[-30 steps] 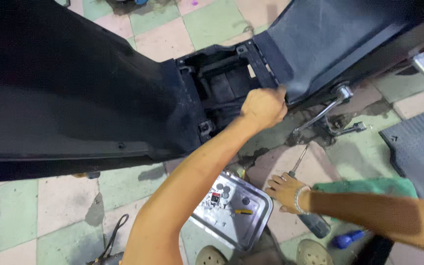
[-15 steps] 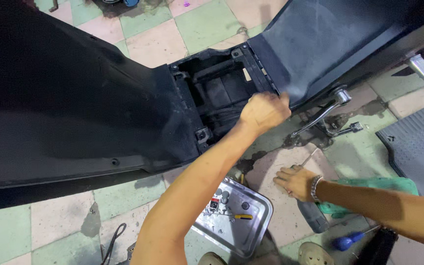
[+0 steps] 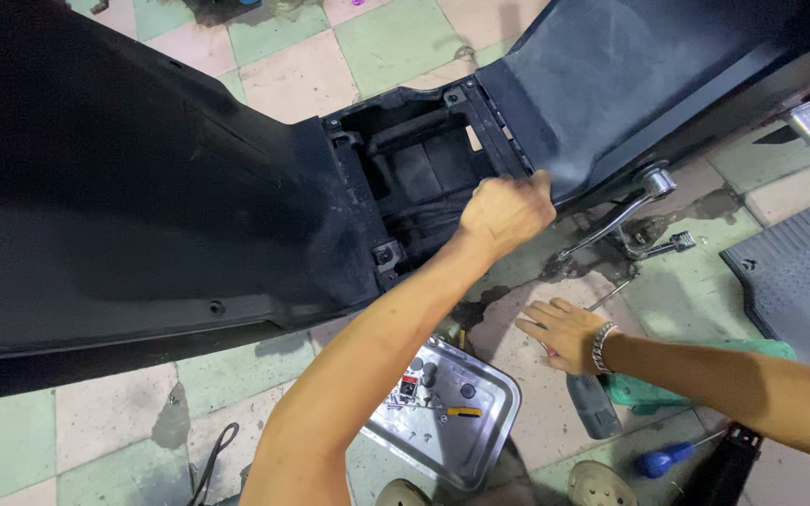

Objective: The person removes screws and panels from a scooter using a screwdriver and a power drill. They detach the front fairing, floor mat, and side panels, placing removed screws into a metal tray.

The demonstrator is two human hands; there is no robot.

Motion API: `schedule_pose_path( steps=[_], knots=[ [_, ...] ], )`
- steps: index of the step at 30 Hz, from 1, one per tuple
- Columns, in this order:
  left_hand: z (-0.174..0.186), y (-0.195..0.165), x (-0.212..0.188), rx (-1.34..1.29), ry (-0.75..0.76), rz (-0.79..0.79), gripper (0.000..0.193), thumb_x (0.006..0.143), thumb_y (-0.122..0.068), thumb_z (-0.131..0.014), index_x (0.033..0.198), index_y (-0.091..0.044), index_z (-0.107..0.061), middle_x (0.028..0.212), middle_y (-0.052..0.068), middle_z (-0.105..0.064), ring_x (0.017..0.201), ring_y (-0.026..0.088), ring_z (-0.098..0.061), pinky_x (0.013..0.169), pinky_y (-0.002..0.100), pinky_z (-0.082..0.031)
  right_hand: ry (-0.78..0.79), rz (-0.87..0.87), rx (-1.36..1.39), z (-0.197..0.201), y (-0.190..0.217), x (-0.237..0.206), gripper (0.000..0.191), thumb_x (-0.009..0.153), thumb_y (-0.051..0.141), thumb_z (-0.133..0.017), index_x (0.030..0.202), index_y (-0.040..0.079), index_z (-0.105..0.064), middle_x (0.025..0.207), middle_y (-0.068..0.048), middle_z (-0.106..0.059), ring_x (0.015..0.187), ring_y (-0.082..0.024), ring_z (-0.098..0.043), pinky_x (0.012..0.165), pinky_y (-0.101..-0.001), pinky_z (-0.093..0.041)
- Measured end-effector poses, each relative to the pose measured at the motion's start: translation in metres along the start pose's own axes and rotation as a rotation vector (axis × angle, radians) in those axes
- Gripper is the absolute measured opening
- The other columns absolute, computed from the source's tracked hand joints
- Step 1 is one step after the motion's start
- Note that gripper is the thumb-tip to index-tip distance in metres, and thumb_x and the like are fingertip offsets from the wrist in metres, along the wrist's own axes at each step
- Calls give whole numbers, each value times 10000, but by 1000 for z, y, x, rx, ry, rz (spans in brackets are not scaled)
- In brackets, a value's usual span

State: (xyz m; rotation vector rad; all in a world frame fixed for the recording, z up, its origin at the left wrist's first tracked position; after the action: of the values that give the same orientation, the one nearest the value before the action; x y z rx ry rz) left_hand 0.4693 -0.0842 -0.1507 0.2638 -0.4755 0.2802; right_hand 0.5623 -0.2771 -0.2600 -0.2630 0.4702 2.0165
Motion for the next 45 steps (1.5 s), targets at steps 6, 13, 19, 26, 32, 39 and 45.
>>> schedule_pose_path(
  steps=[6,13,19,26,32,39,45],
  knots=[
    [5,3,-1,-150,-108,92,171,871,-239,-662,845,-79,-606,630,116,-683,591,302,-698,516,465,-548,-303,5,-6,18,11,3,630,758,264,-713,1312,46,-506,1424,-233,-483,1294,-422,-460,1074,-518,-357],
    [14,-6,-2,-123,-77,106,279,815,-221,-625,964,13,-601,675,145,-690,625,299,-707,527,435,-556,-858,213,-100,92,21,0,347,844,164,-708,1158,31,-642,1194,-150,-603,1117,-349,-577,990,-457,-453],
    [5,-6,1,-141,-71,152,185,870,-239,-631,805,-67,-610,641,136,-695,591,295,-712,515,446,-553,-854,338,-156,117,32,0,461,703,194,-725,1118,18,-630,1152,-176,-589,1105,-362,-573,984,-494,-447],
    [0,-5,-4,-92,-157,63,86,842,-169,-643,778,-112,-640,671,67,-692,615,249,-717,522,410,-557,-749,214,-116,101,21,8,435,718,179,-710,1121,35,-636,1149,-147,-596,1095,-349,-560,990,-483,-433],
    [-7,-6,-3,41,-173,73,84,769,-184,-652,761,-102,-639,664,74,-686,651,242,-720,511,411,-560,-695,342,-174,92,28,13,510,699,199,-708,1173,31,-623,1245,-157,-593,1210,-348,-538,1018,-488,-411],
    [47,-10,16,-347,-312,219,209,886,-240,-648,786,-56,-646,636,151,-671,596,338,-698,499,469,-537,-652,380,-189,61,26,19,546,704,235,-721,1204,42,-620,1314,-179,-589,1232,-344,-526,1057,-510,-389],
    [78,-27,4,-823,-14,225,316,914,-364,-648,831,-60,-675,771,194,-698,716,364,-700,644,464,-557,-555,8,163,38,4,20,384,782,222,-717,1130,74,-651,1204,-118,-645,1153,-305,-600,998,-493,-450]
  ],
)
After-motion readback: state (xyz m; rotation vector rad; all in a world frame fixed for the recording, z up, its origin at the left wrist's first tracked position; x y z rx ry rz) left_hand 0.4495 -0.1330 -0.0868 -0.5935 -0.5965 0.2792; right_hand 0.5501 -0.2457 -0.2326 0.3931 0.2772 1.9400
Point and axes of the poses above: each hand's wrist, its own x-axis towards the middle knuckle, its own z-axis out of the back of the hand, y = z × x, the point moved 1 cm from there along x, towards the middle knuckle
